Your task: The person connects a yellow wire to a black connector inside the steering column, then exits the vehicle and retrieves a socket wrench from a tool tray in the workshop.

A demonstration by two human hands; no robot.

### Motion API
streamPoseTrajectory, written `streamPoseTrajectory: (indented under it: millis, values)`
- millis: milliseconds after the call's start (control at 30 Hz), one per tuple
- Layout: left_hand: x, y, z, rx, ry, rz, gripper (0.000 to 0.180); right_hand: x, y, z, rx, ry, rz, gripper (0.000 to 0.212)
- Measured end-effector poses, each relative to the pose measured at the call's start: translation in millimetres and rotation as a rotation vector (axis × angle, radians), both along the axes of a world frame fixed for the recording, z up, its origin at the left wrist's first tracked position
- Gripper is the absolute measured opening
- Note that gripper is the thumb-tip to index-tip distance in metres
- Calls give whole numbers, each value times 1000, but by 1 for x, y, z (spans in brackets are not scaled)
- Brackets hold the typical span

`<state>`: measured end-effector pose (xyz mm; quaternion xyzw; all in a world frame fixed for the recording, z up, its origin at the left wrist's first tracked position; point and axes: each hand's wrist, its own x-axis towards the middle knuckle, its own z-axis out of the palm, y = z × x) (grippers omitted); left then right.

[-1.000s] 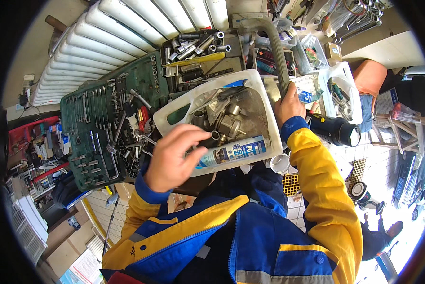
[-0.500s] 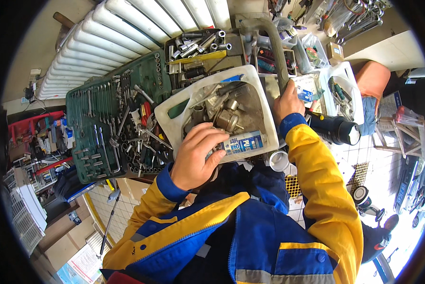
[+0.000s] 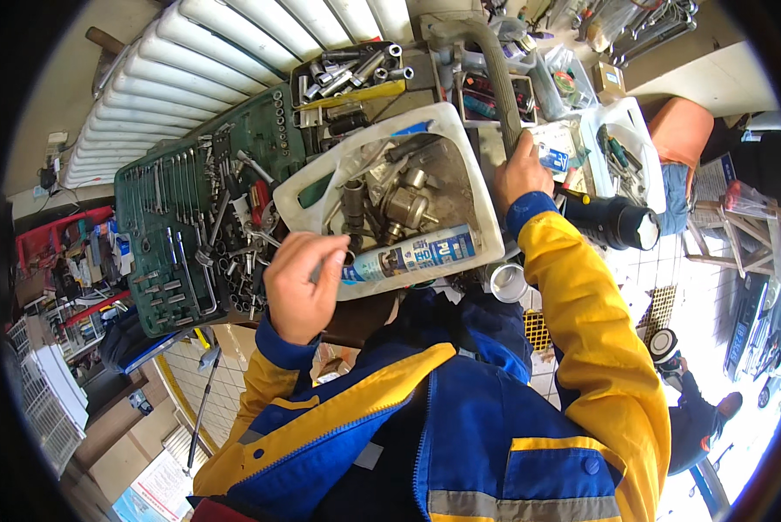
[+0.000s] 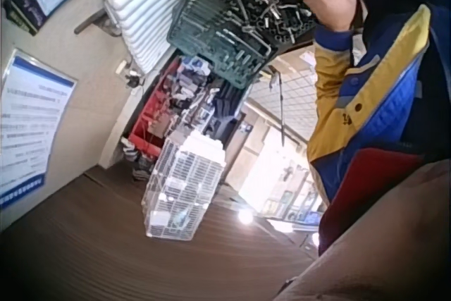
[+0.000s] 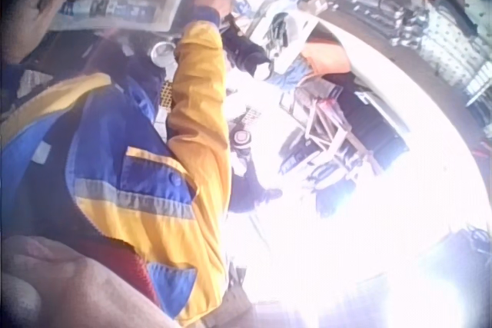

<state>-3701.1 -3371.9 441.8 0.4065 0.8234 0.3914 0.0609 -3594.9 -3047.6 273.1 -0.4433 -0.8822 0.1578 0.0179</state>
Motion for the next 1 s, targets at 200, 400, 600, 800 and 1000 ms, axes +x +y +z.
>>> streamPoseTrajectory:
  millis: [200, 400, 600, 800, 1000]
  values:
    - [-134, 17, -65, 52, -170, 320, 14, 1, 0, -1, -4, 27, 6, 62]
    - [-255, 79, -176, -416, -888, 74, 37, 2, -1, 2, -5, 57, 14, 65]
    - [-259, 105, -199, -586, -551, 59, 35, 1, -1, 8, -56, 3, 16, 68]
    - [-231, 103, -190, -803, 335, -173, 27, 0, -3, 12, -40, -9, 25, 72]
    - [-231, 105, -197, -733, 505, -264, 19, 1, -2, 11, -37, -10, 24, 74]
